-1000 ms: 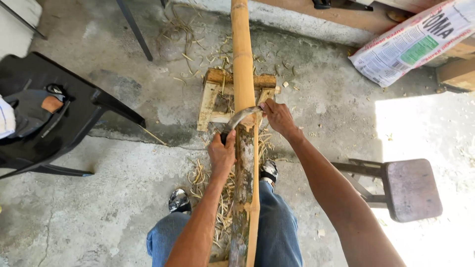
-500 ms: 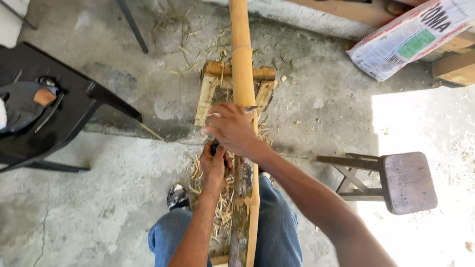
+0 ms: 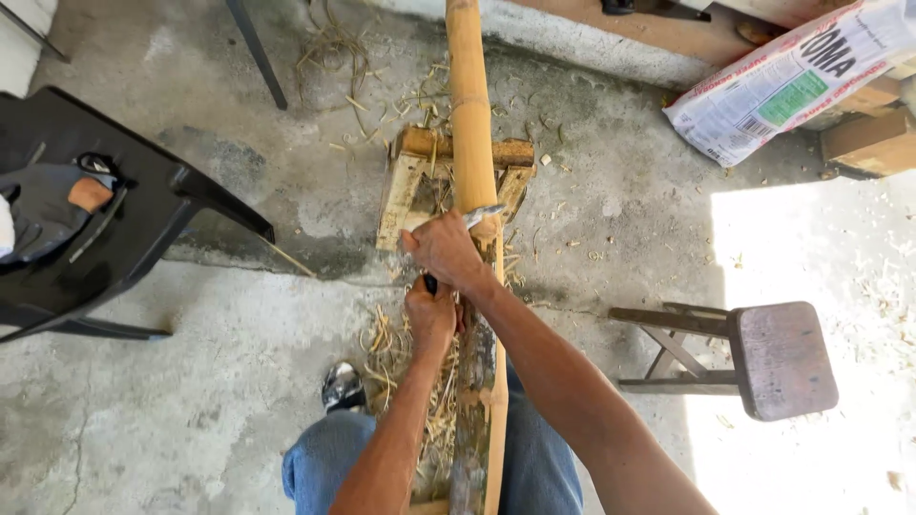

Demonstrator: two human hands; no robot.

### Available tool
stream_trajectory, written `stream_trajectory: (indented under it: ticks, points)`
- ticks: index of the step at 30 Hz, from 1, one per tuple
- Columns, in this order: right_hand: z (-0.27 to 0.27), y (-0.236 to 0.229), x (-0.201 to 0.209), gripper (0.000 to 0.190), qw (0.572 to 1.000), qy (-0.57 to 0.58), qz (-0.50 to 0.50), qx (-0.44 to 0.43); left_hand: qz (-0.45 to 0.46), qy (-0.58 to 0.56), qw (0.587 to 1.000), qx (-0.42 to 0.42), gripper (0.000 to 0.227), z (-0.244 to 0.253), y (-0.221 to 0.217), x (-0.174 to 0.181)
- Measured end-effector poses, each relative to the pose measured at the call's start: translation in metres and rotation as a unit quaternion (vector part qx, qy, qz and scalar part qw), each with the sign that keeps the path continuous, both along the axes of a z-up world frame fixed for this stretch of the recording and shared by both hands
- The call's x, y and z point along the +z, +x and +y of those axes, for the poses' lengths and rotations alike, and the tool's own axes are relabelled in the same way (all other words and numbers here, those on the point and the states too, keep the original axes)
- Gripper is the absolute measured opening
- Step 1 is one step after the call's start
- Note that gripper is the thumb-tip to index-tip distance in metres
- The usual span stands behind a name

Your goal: The recorder uses a sickle-like blade to shave the outer bark and smooth the surface of a bamboo stalk.

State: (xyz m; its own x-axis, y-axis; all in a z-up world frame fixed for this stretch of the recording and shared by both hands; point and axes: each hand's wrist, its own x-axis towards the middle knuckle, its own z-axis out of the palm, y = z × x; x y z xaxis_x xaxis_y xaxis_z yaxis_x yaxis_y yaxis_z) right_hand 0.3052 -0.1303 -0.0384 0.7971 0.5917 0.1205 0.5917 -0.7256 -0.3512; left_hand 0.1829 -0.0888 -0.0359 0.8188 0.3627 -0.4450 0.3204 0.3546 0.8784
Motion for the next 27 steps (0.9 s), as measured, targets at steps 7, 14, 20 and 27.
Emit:
stream_trajectory:
  ticks: [7,14,20,27]
  points:
    - [0.014,-0.073,0.02,0.064,0.983,-0.168,0.051,0.059,0.111,-0.071,0.991,-0.03,0.021,0.027,-0.065,0.022]
    - [0.005,0.021,0.008,0.062,0.992,-0.118,0.045,-0.008,0.01,-0.116,0.993,0.009,0.023,0.015,0.018,-0.009]
    - [-0.003,0.021,-0.008,0.055,0.994,-0.101,0.028,-0.025,-0.002,-0.115,0.993,-0.014,0.026,0.013,0.018,0.005]
    - [-0.001,-0.003,-0.009,0.062,0.993,-0.099,0.06,0.033,0.057,-0.145,0.988,-0.002,0.024,0.015,-0.009,0.017]
